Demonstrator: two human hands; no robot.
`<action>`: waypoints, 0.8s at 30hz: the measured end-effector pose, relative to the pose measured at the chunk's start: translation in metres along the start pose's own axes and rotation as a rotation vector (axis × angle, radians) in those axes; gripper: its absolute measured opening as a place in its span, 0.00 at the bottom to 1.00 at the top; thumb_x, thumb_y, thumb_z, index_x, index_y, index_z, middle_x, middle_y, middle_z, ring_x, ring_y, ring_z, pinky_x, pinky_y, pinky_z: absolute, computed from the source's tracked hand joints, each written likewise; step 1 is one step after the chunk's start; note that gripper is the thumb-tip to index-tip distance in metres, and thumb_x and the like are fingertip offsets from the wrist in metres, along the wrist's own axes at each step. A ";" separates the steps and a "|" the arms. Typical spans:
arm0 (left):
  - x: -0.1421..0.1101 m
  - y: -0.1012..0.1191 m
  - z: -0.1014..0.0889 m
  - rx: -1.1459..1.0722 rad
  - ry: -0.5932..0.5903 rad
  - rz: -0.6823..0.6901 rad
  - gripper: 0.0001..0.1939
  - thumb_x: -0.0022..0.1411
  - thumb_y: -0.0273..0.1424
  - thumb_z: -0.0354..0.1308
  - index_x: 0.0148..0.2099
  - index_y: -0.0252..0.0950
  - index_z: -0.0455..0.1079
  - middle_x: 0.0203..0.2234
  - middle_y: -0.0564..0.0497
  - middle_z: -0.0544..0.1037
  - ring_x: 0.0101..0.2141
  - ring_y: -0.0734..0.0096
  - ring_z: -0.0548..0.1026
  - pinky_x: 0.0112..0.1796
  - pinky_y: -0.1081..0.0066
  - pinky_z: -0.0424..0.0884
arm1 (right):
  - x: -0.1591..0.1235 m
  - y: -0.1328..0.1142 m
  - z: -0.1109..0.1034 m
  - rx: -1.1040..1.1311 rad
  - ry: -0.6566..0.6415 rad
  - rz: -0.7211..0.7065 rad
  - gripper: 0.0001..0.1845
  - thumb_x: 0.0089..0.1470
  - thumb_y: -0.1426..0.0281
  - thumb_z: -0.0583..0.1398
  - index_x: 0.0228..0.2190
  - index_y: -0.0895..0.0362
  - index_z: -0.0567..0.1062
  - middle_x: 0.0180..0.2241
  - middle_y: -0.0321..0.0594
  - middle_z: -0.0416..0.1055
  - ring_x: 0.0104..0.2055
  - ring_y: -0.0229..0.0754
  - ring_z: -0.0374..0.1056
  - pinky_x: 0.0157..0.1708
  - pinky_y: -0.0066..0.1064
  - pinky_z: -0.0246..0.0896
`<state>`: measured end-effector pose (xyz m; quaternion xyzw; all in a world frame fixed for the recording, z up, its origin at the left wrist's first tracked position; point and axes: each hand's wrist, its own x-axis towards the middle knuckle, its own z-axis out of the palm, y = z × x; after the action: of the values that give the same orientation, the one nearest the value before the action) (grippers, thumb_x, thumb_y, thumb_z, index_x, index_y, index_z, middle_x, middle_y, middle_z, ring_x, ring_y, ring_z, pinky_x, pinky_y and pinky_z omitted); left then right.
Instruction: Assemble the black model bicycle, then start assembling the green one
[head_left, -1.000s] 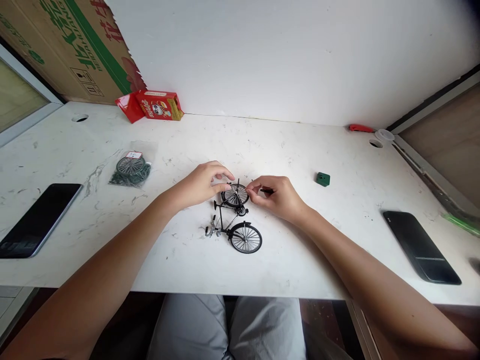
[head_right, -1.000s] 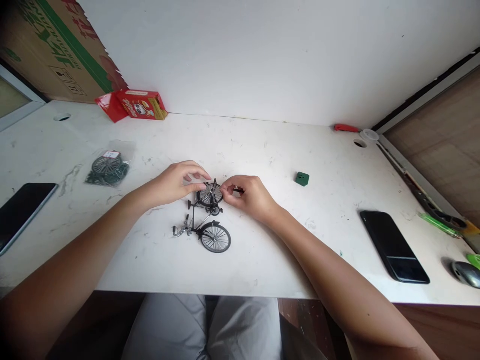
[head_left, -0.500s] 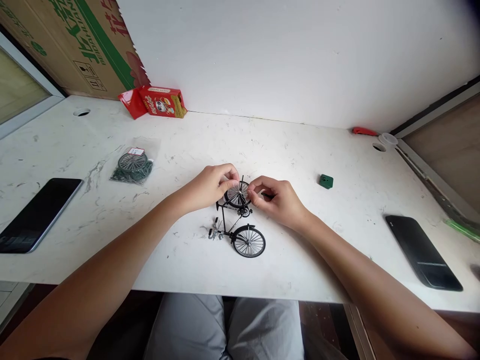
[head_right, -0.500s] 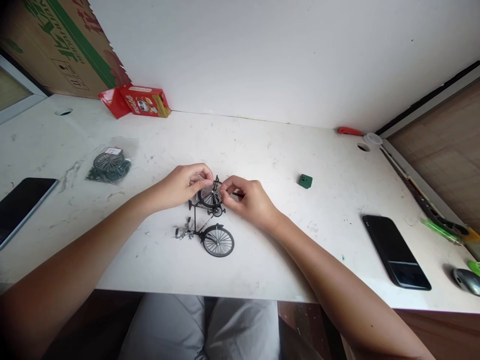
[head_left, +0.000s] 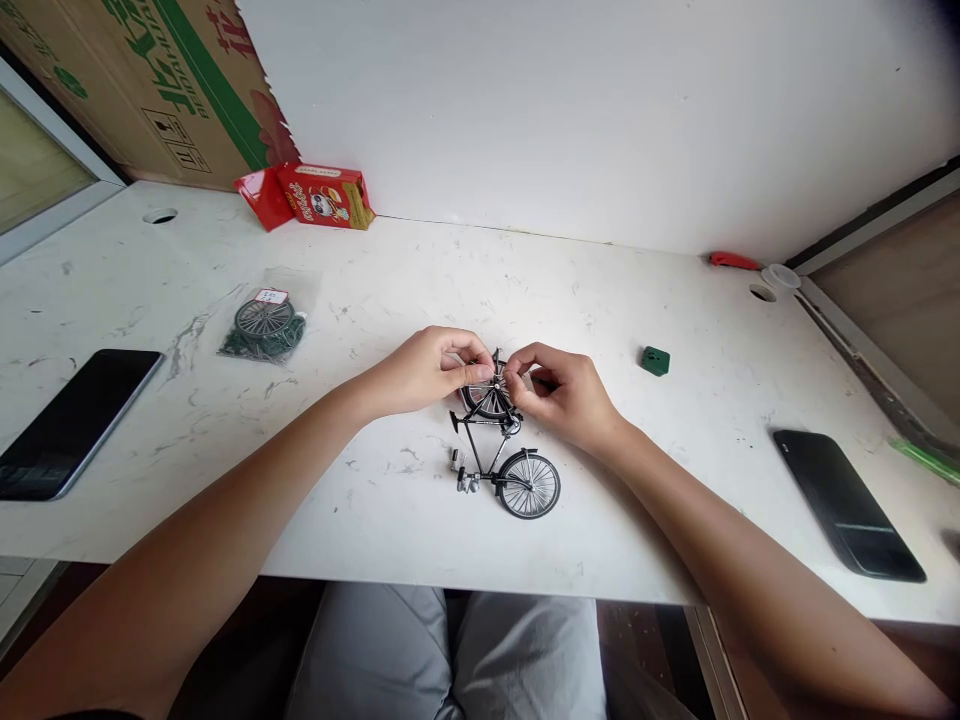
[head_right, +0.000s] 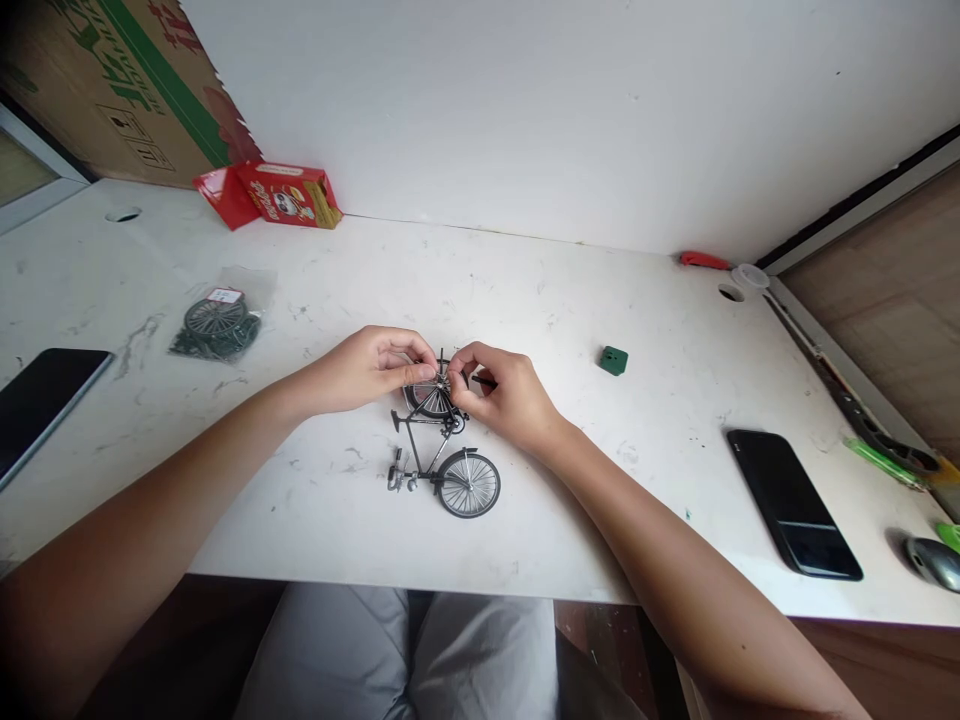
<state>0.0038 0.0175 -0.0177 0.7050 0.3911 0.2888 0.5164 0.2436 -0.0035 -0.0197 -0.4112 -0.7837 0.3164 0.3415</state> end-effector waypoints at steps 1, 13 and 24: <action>0.000 0.001 0.000 -0.001 0.000 0.001 0.13 0.68 0.42 0.64 0.44 0.38 0.79 0.41 0.46 0.82 0.38 0.64 0.81 0.37 0.66 0.75 | 0.000 -0.001 0.000 -0.008 0.004 -0.003 0.02 0.60 0.71 0.62 0.35 0.56 0.76 0.28 0.33 0.72 0.24 0.31 0.59 0.24 0.29 0.56; 0.000 0.004 0.002 -0.041 0.032 0.029 0.11 0.66 0.39 0.67 0.41 0.36 0.76 0.38 0.46 0.83 0.39 0.64 0.82 0.42 0.63 0.78 | 0.000 -0.004 0.000 -0.101 0.078 -0.061 0.00 0.59 0.72 0.62 0.35 0.55 0.74 0.28 0.35 0.72 0.27 0.34 0.63 0.27 0.31 0.59; -0.001 0.005 0.002 -0.016 0.053 0.001 0.12 0.66 0.40 0.66 0.42 0.36 0.76 0.38 0.44 0.84 0.40 0.62 0.83 0.39 0.64 0.77 | 0.002 -0.001 -0.012 -0.226 0.008 -0.202 0.04 0.66 0.71 0.61 0.39 0.55 0.78 0.32 0.36 0.77 0.28 0.34 0.68 0.28 0.29 0.62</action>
<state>0.0058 0.0146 -0.0135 0.6932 0.4019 0.3108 0.5112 0.2517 0.0007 -0.0114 -0.3675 -0.8502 0.1886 0.3264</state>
